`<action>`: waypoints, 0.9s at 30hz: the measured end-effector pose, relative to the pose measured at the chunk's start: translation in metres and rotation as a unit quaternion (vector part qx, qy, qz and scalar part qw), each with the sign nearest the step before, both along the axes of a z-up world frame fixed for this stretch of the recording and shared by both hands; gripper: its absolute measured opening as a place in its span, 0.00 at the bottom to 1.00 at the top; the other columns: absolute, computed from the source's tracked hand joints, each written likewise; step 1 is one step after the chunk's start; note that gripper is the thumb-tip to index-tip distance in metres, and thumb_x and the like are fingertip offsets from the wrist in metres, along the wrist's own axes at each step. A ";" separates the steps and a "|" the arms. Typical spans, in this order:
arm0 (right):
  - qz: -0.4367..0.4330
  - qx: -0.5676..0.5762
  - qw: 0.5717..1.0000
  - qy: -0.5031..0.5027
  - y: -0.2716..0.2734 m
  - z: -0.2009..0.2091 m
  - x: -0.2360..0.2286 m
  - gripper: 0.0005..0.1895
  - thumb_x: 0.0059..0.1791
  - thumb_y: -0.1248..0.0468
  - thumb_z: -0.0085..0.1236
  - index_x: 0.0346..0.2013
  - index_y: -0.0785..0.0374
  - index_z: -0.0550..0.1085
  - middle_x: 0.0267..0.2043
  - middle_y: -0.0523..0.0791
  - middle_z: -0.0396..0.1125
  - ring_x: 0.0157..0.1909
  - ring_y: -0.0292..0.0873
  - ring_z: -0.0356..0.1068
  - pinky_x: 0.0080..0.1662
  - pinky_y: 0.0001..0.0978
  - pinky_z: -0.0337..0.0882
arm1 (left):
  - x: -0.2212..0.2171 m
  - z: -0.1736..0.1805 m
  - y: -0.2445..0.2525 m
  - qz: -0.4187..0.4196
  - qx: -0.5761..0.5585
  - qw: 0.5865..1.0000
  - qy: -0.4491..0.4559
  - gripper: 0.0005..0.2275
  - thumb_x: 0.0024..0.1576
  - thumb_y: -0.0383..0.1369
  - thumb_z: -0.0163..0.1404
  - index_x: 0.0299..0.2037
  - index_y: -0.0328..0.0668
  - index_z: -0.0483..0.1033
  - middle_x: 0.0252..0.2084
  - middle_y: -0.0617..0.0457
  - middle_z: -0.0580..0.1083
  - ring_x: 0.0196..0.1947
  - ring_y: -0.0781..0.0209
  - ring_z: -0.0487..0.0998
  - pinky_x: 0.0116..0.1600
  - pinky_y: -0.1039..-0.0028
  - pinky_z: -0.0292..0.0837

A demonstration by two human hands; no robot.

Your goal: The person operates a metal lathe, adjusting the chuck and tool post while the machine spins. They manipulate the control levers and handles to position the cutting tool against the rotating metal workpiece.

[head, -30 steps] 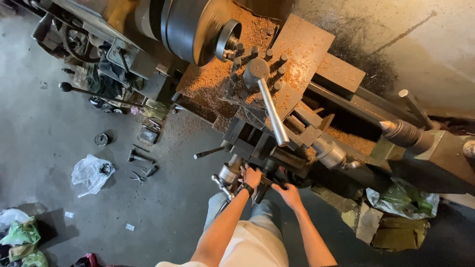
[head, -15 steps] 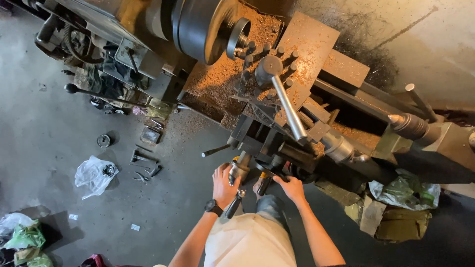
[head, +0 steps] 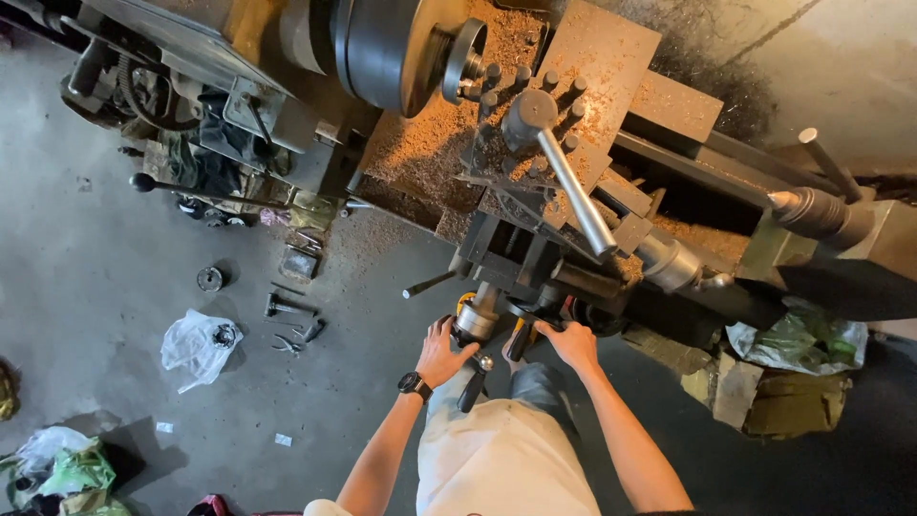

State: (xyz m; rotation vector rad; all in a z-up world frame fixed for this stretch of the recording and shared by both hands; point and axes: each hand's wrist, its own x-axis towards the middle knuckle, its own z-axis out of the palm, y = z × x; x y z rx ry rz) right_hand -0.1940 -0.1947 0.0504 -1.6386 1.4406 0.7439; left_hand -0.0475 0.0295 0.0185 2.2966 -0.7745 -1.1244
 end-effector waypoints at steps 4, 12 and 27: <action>-0.004 0.000 1.000 0.002 0.002 0.012 0.009 0.40 0.34 0.34 0.53 0.41 0.68 0.75 0.45 0.57 0.68 0.52 0.55 0.66 0.49 0.40 0.68 | 0.003 0.000 0.000 -0.008 -0.005 1.000 -0.010 0.34 0.47 0.52 0.52 0.56 0.35 0.57 0.54 0.42 0.61 0.55 0.46 0.62 0.54 0.55 0.62; 0.018 0.004 1.000 0.008 0.003 0.028 0.022 0.43 0.35 0.33 0.51 0.43 0.70 0.73 0.47 0.58 0.67 0.54 0.56 0.64 0.50 0.41 0.67 | 0.011 0.008 -0.001 -0.028 -0.004 0.999 0.039 0.38 0.47 0.56 0.51 0.57 0.33 0.55 0.55 0.41 0.60 0.56 0.44 0.61 0.55 0.55 0.62; -0.288 -0.018 0.956 -0.050 0.004 -0.084 -0.050 0.35 0.47 0.45 0.39 0.59 0.70 0.60 0.61 0.58 0.54 0.64 0.55 0.50 0.62 0.46 0.50 | 0.031 -0.012 -0.008 0.002 0.055 0.982 0.182 0.54 0.24 0.61 0.63 0.54 0.26 0.56 0.51 0.35 0.59 0.55 0.37 0.61 0.59 0.55 0.59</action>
